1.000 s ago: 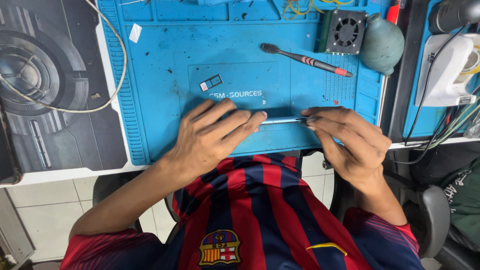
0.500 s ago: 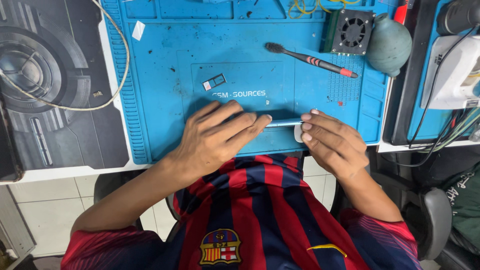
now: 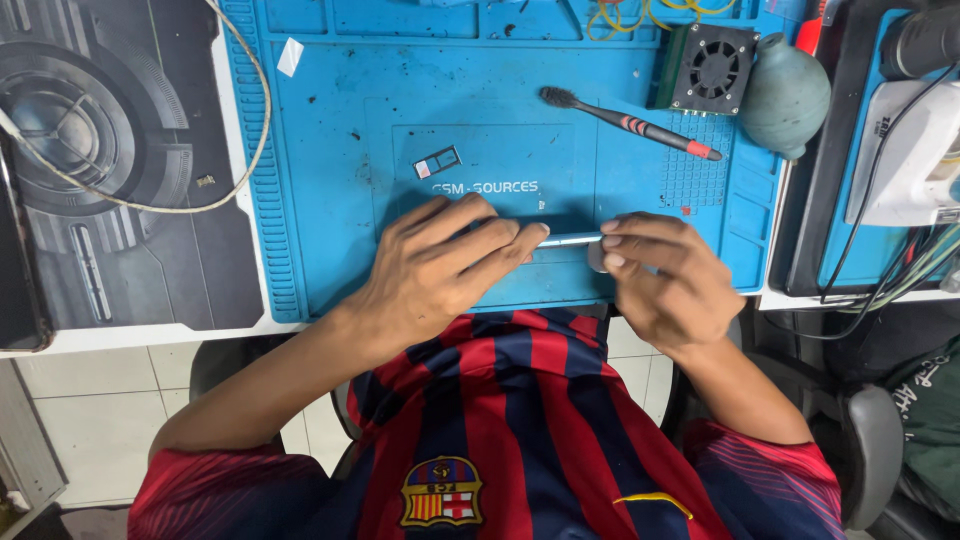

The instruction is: The person handles a smartphone on a workbench, repeatedly pressing the screen and edges, turning the device over, and using a small tool to pry or adjust the frame. The person also wipes the screen and checks the display while manipulating the phone with both hands.

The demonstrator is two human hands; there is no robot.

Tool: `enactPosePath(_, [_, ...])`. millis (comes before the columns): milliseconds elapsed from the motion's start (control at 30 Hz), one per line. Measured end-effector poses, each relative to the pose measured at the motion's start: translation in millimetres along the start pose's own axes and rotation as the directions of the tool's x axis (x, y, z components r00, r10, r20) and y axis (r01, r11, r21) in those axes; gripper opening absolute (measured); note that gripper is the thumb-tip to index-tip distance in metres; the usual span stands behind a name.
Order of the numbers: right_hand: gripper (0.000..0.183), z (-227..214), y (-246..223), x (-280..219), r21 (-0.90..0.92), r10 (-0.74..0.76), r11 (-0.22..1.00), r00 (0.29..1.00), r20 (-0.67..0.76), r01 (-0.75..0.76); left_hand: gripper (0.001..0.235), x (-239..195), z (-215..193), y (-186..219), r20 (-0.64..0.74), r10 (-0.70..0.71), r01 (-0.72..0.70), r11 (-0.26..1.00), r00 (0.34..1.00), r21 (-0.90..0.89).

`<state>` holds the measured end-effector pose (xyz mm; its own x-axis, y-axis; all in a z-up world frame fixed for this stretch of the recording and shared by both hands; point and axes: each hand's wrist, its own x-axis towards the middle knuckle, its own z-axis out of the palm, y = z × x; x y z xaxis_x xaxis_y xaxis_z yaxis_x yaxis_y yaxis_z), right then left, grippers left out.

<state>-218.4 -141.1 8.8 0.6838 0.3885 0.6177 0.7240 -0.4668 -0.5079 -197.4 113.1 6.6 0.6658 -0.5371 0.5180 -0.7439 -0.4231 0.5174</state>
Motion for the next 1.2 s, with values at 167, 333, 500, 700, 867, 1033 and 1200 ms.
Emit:
enactPosePath(167, [0.023,5.1,-0.5,1.5,0.031,-0.07,0.997,0.997,0.021,0.07,0.035,-4.3,-0.4,-0.5,0.008,-0.028,0.028,1.0,1.0,-0.005])
enactPosePath(333, [0.023,10.9,-2.8,9.7,0.016,-0.14,0.99,0.986,0.088,0.139,0.039,-9.0,4.7,0.2,0.003,-0.049,0.049,0.999,0.999,-0.012])
enactPosePath(500, [0.023,17.1,-8.2,14.9,-0.023,-0.17,0.985,0.982,0.087,0.172,0.051,-10.7,8.8,1.3,-0.017,-0.089,0.089,0.996,0.996,-0.009])
enactPosePath(700, [0.019,21.2,-13.1,16.2,0.041,0.035,0.998,0.999,0.04,-0.037,0.069,-12.4,0.7,-4.1,0.038,-0.213,0.216,0.961,0.976,-0.173])
enactPosePath(867, [0.022,14.3,-9.5,18.7,-0.064,-0.117,0.99,0.984,0.135,0.126,0.033,-18.3,-5.2,2.1,0.111,-0.488,0.472,0.722,0.866,-0.507])
enactPosePath(1033, [0.021,21.5,-10.6,21.5,-0.067,-0.174,0.981,0.977,0.126,0.183,0.022,-18.3,1.0,14.2,0.13,-0.64,0.565,0.542,0.757,-0.622])
enactPosePath(1200, [0.02,27.7,-12.3,23.0,-0.055,-0.192,0.979,0.976,0.099,0.198,0.022,-20.5,6.5,15.1,0.121,-0.649,0.525,0.476,0.751,-0.705])
